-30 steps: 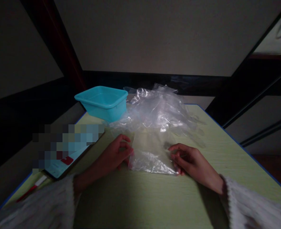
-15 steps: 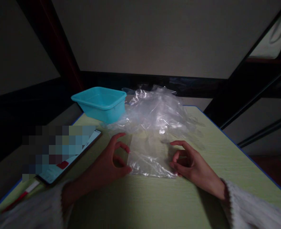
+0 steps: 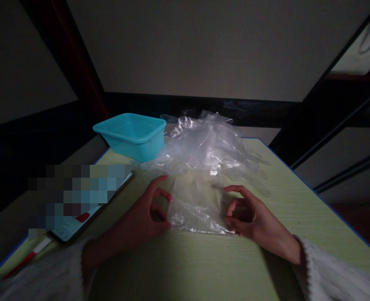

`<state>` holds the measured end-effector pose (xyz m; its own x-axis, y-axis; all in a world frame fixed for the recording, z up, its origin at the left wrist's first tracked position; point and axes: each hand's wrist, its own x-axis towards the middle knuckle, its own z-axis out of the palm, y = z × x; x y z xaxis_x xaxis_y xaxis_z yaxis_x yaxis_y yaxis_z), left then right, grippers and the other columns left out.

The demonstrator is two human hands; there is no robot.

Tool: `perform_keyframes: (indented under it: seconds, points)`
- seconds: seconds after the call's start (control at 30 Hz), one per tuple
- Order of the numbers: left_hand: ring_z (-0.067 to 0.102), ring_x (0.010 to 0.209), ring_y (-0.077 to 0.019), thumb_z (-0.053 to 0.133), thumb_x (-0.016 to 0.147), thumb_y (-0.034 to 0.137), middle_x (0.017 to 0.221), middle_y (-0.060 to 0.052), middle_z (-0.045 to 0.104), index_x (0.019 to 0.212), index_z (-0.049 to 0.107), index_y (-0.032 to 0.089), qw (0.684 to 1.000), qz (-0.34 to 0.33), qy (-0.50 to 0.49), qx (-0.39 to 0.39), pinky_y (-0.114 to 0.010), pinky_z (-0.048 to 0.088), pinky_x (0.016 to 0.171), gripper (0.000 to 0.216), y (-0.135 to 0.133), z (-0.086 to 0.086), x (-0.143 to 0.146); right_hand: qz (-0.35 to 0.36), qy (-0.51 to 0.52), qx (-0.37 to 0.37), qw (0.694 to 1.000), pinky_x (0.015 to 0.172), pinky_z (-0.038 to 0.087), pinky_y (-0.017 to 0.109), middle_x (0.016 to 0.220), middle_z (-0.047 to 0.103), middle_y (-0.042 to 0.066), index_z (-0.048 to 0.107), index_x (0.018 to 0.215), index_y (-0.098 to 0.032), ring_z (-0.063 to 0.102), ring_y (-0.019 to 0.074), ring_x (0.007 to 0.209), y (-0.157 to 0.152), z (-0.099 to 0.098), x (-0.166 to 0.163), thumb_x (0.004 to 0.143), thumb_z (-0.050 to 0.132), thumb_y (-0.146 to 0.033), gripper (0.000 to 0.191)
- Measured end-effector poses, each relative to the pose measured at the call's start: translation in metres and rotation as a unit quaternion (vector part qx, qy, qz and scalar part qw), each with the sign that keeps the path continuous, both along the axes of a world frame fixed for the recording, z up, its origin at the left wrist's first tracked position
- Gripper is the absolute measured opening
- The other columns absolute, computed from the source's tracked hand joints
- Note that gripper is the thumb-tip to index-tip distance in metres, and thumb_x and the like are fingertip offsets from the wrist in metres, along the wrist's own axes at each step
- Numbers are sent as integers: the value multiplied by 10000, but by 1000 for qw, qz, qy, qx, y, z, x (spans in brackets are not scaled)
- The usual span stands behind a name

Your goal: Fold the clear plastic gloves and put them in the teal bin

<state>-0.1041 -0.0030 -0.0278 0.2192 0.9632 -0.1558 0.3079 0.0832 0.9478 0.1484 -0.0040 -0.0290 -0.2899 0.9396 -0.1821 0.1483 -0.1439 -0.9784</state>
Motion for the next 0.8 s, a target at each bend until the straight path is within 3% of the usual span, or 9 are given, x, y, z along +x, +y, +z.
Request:
perform_keyframes:
  seconds: [0.43, 0.8]
  points:
    - [589, 575, -88, 662, 549, 83, 1071, -19, 519, 1292, 265, 276, 999, 23, -26, -38, -217, 449, 516, 864, 2, 0, -2, 40, -33, 49, 997, 423, 408, 182, 676, 494, -79, 372, 1081, -215, 501, 53, 461, 0, -5, 3, 698, 613, -208, 452]
    - [581, 538, -80, 693, 506, 53, 958, 18, 556, 1235, 317, 270, 994, 44, -78, -65, -191, 437, 485, 849, 4, 1, 0, 75, -118, 123, 983, 421, 336, 201, 631, 480, -64, 413, 1090, -200, 426, 78, 483, 0, -9, 8, 729, 562, -213, 391]
